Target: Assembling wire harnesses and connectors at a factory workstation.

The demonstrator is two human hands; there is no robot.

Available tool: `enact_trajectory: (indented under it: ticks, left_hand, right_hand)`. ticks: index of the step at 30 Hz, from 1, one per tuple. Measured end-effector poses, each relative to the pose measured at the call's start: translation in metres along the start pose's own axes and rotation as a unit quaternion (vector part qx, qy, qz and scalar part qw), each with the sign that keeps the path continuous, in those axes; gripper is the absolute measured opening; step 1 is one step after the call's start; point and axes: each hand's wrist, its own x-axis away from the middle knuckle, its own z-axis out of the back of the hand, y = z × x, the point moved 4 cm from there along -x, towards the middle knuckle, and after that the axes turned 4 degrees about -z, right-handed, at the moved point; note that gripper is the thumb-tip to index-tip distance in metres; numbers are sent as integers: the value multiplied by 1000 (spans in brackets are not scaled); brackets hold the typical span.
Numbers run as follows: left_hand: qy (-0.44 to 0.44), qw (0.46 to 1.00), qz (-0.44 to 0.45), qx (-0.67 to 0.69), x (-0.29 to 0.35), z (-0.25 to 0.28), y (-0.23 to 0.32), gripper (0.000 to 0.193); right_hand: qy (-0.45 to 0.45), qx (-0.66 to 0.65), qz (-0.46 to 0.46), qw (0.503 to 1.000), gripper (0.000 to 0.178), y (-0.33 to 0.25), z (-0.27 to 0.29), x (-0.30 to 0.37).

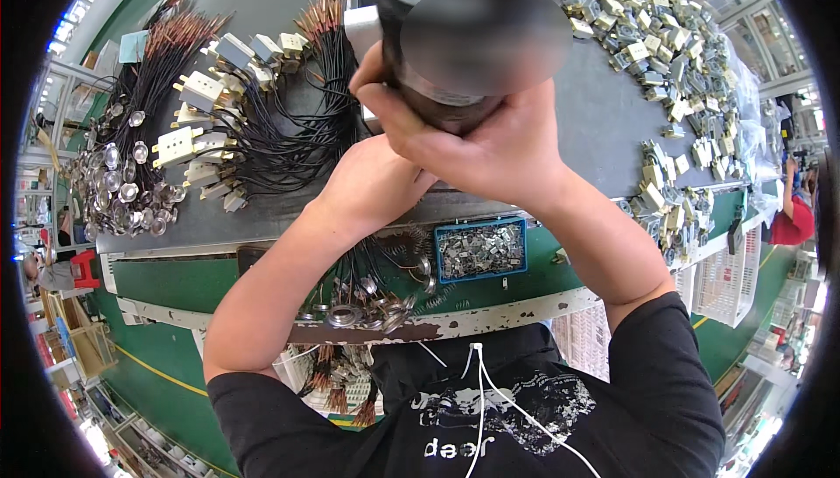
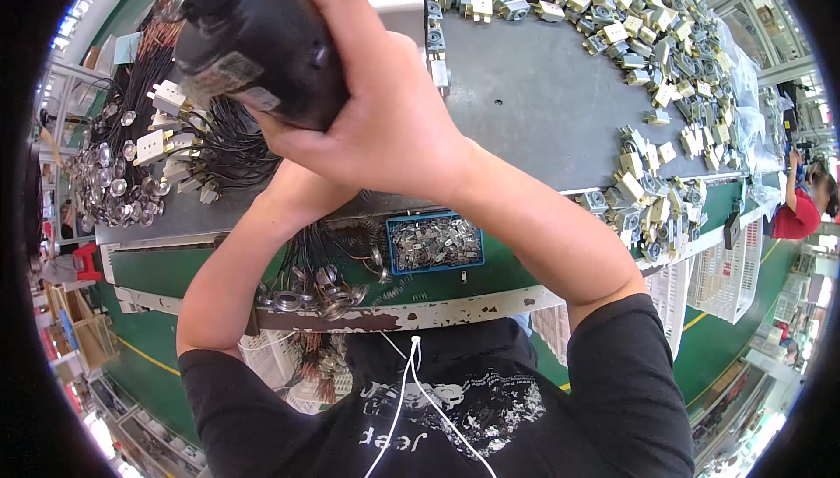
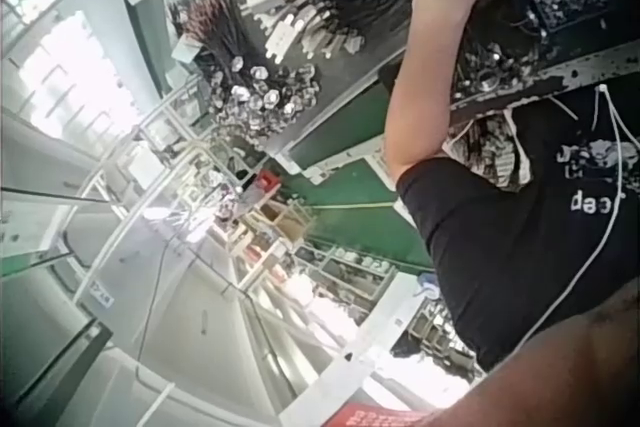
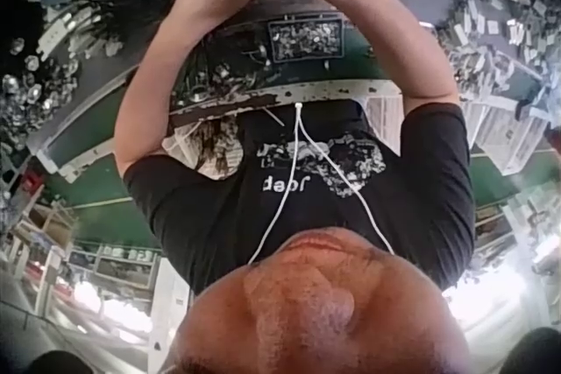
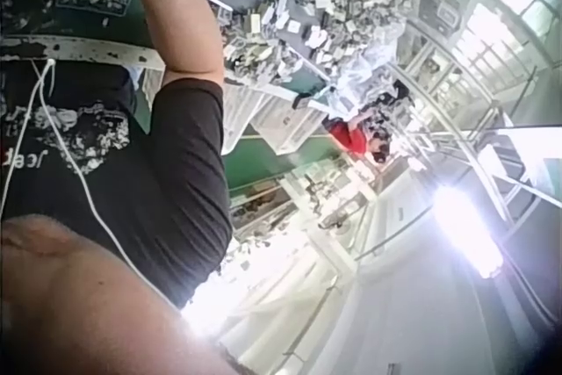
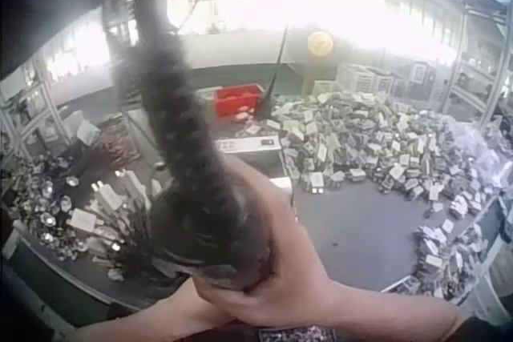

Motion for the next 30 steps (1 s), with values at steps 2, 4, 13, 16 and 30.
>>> enact_trajectory:
  ticks: [2, 4, 13, 16, 30]
  left_hand:
    - [-21, 998, -18, -53, 6, -2, -3, 26]
    - [-44, 985, -53, -157, 15, -2, 4, 32]
    - [-52, 990, -115, -59, 18, 1, 25, 33]
    - [-47, 986, -135, -87, 18, 8, 27, 36]
    - [337, 940, -45, -5, 87, 135, -21, 59]
  right_hand:
    - [29, 33, -23, 999, 38, -13, 8, 3]
    - [53, 61, -43, 996, 37, -21, 16, 6]
    - [112, 67, 43, 991, 32, -8, 65, -7]
    - [136, 40, 17, 990, 39, 3, 71, -12]
    - [138, 67, 65, 986, 84, 18, 100, 54]
